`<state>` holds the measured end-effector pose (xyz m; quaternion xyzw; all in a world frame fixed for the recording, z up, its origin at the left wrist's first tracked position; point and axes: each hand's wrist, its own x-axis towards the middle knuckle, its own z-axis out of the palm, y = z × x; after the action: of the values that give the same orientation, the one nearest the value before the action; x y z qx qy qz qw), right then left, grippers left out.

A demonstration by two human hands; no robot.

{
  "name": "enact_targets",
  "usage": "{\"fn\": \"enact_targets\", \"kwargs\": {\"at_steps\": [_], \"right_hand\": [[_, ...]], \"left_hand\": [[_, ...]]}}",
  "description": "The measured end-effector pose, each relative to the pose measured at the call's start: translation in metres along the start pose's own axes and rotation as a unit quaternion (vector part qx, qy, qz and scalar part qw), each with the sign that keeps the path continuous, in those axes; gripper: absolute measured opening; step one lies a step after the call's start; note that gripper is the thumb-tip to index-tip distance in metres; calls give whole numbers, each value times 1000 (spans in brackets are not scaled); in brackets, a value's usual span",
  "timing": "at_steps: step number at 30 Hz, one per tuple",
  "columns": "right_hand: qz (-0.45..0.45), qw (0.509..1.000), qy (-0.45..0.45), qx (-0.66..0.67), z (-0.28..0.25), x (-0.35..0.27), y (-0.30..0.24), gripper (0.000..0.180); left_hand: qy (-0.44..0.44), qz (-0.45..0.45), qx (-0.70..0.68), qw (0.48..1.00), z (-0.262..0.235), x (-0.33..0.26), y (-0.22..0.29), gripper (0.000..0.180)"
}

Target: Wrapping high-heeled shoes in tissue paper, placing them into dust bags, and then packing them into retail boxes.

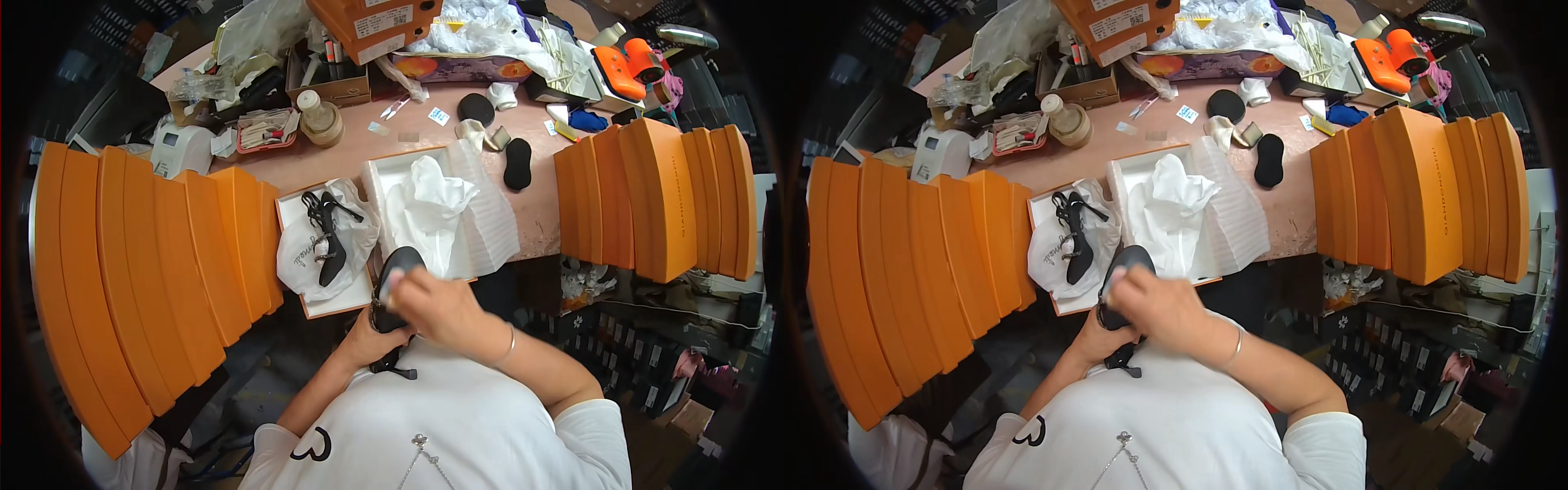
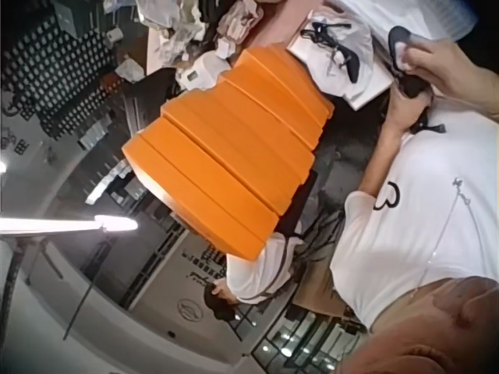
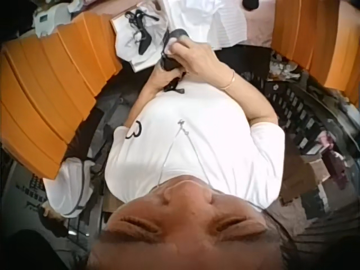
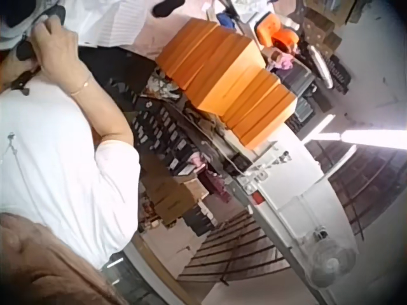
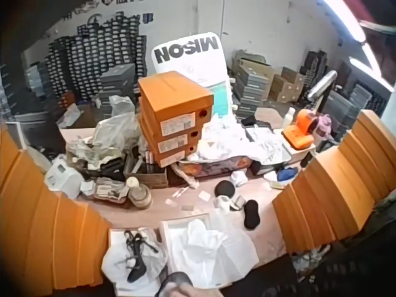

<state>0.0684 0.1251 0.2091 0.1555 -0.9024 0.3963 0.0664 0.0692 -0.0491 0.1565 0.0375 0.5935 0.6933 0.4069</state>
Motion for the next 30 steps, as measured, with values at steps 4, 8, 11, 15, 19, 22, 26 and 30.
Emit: {"fn": "enact_targets", "kwargs": {"at_steps": [4, 8, 11, 15, 19, 22, 26, 30], "right_hand": [[35, 998, -56, -16, -4, 13, 4, 21], [35, 995, -48, -75, 1, 20, 21, 25], [-7, 999, -24, -47, -3, 7, 12, 20], [9, 1000, 3, -20, 2, 0, 19, 21], [-20, 999, -33, -35, -4, -20, -10, 19], [11, 998, -33, -50, -8, -12, -2, 18], [24, 996, -34, -78, -7, -3, 2, 17], [-4, 993, -27, -111, -2, 8, 2, 12]], "left_hand": [[-12, -60, 1, 998, 2, -5, 7, 28], [-37, -67, 4, 997, -1, -6, 3, 32], [-5, -62, -39, 997, -9, -7, -6, 33], [10, -74, -34, 997, -7, -11, -12, 30], [7, -11, -23, 1000, -7, -12, -3, 34], [-25, -80, -59, 995, -13, -12, 0, 33], [-15, -34, -90, 995, -9, -16, -1, 29], [-35, -78, -37, 996, -16, -14, -6, 37]]}}
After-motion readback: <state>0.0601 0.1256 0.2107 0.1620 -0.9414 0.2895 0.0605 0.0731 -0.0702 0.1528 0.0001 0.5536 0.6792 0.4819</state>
